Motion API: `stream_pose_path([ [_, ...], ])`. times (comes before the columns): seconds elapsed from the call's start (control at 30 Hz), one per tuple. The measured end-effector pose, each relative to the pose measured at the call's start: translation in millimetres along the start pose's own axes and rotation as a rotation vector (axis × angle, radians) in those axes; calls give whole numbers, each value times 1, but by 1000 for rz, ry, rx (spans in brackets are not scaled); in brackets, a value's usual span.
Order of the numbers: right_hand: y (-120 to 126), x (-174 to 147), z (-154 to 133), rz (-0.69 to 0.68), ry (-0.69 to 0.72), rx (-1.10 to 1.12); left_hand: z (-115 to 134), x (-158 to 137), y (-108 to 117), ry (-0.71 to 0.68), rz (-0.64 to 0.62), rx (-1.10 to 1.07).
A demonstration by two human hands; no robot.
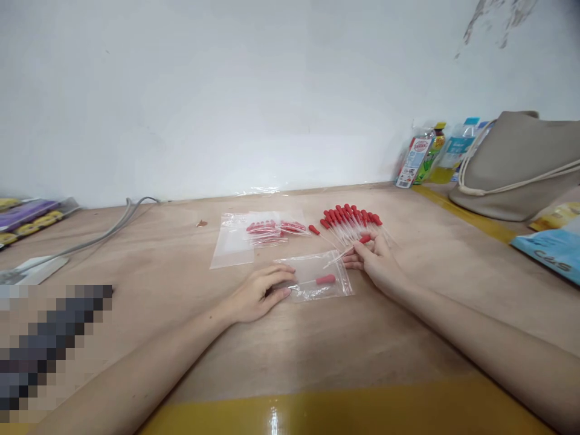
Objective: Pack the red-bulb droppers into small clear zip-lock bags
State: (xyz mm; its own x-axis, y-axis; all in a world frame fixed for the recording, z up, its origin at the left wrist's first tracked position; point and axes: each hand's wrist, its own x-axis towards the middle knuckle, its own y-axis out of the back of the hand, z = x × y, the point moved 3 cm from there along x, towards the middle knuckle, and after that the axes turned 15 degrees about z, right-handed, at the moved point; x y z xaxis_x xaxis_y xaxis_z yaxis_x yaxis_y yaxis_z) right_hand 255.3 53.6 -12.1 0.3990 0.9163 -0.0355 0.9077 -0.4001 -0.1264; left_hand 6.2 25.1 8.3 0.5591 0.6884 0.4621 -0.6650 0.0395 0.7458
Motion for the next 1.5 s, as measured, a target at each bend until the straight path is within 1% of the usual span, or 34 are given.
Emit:
stream_pose_path([
  [0.07,-1,-4,3,-39,-27,40,1,-1,1,38,8,29],
  [0.17,1,-6,3,-113,-20,43,2,-1,1,95,7,75],
  [0.37,2,-8,-5,-417,52,-234,2,-1,2,73,20,64],
  [0.47,-1,-13,-6,-523,63,-315,2,0,2,73,27,65],
  [0.53,-5,-15,-4,-518,70,-316,3,1,2,62,29,57],
  [0.63,-9,-13,1,-454,110,-312,3,1,2,57,21,46],
  [0.7,-11,-12,5,-469,120,-307,3,1,1,52,22,41],
  [0.8,-12,-13,6,-490,93,-309,2,1,1,41,29,32],
  [1.03,-12,-17,-3,-556,27,-423,2,1,1,35,26,25],
  [1.1,-10,-12,-3,-505,32,-435,1,1,1,31,13,29],
  [1.17,-5,-3,-4,-371,112,-463,0,0,0,39,-2,36],
  [1.2,-3,3,-5,-288,195,-494,-1,0,-1,46,-7,39],
  [1.27,-3,13,-10,-160,426,-584,-2,-1,-1,53,-17,43],
  [1.33,-11,20,-16,-122,653,-690,-2,-1,-2,47,-27,45],
  [1.4,-27,26,-21,-137,787,-802,-1,0,-2,36,-34,52],
  [1.43,-36,28,-23,-145,812,-868,0,0,-2,31,-38,56],
  [1.5,-56,34,-25,-130,799,-1011,0,0,-1,25,-39,62],
])
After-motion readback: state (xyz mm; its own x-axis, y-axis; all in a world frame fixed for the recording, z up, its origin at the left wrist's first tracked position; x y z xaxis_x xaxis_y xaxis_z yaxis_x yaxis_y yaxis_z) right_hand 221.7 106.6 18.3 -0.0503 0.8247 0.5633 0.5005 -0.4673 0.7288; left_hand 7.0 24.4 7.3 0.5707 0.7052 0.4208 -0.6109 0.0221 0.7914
